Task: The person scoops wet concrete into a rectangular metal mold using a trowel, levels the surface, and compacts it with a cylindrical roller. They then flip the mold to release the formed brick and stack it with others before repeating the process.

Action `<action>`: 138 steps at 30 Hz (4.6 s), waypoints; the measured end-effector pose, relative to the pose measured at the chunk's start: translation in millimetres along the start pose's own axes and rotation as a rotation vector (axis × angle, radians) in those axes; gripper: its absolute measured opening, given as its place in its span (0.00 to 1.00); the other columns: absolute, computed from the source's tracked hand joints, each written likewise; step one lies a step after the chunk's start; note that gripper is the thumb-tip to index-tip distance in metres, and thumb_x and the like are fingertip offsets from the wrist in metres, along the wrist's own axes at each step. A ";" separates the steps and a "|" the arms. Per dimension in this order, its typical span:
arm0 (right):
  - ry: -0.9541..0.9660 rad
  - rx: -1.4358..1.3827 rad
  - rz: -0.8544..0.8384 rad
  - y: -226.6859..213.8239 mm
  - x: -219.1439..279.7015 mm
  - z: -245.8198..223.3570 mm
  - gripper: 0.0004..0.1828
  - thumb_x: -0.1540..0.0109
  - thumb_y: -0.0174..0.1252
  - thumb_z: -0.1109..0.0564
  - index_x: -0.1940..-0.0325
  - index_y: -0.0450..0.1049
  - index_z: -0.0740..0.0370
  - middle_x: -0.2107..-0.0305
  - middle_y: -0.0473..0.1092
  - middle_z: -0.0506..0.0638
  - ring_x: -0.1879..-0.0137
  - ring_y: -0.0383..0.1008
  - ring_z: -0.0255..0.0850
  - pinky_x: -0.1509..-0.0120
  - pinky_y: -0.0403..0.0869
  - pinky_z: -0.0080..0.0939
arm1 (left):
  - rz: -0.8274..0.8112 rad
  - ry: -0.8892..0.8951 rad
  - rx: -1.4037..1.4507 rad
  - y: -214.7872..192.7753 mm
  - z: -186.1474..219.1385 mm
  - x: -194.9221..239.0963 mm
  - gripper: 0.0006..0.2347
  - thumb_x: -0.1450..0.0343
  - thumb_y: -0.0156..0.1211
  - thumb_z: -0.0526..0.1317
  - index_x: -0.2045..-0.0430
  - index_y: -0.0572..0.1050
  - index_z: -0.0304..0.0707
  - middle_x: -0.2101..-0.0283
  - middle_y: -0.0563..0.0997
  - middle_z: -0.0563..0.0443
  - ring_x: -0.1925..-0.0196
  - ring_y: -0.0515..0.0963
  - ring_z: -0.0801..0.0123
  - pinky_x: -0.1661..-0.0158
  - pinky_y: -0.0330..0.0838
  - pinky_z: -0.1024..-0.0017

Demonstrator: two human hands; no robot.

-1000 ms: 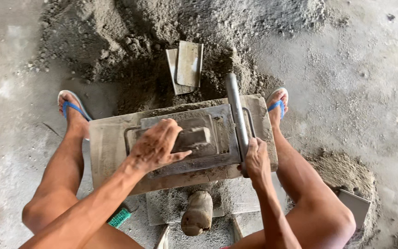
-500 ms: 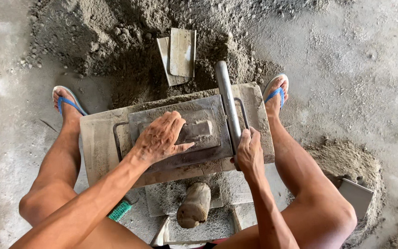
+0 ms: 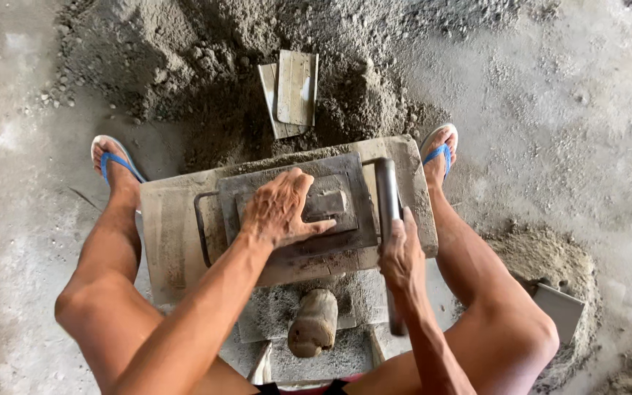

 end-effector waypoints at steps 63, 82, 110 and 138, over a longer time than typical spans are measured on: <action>-0.348 0.267 -0.142 89.5 65.6 -67.3 0.29 0.37 0.34 0.35 0.67 0.65 0.62 0.82 0.66 0.69 0.74 0.72 0.63 0.70 0.67 0.62 | -0.012 -0.212 -0.117 -28.8 -36.2 78.7 0.45 0.49 0.52 0.72 0.48 0.65 0.33 0.35 0.59 0.47 0.32 0.51 0.47 0.39 0.41 0.40; -0.136 0.703 0.123 -33.9 -79.4 -7.3 0.34 0.37 0.35 0.31 0.66 0.64 0.67 0.74 0.69 0.71 0.63 0.73 0.65 0.62 0.69 0.63 | 0.424 -1.008 0.511 19.6 -147.9 120.4 0.22 0.27 0.43 0.54 0.49 0.67 0.31 0.59 0.77 0.32 0.56 0.76 0.47 0.57 0.72 0.52; -0.699 0.384 -0.045 64.1 -122.1 -108.5 0.07 0.43 0.56 0.57 0.65 0.79 0.53 0.77 0.73 0.57 0.66 0.74 0.56 0.63 0.70 0.51 | 0.282 -1.496 0.624 5.0 -53.8 160.0 0.14 0.25 0.36 0.42 0.58 0.67 0.28 0.56 0.71 0.39 0.47 0.67 0.57 0.45 0.60 0.69; -0.219 0.361 0.352 -34.3 59.4 133.6 0.27 0.25 0.39 0.50 0.77 0.66 0.60 0.88 0.63 0.52 0.79 0.62 0.41 0.70 0.64 0.41 | 0.314 -1.023 0.668 86.9 -21.9 301.4 0.15 0.26 0.40 0.49 0.69 0.74 0.41 0.70 0.78 0.41 0.63 0.78 0.50 0.60 0.70 0.58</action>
Point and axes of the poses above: each hand's wrist, its own x-axis away from the middle knuckle, its own y-axis out of the palm, z = x × y, the point moved 7 cm from there along -x, towards the middle knuckle
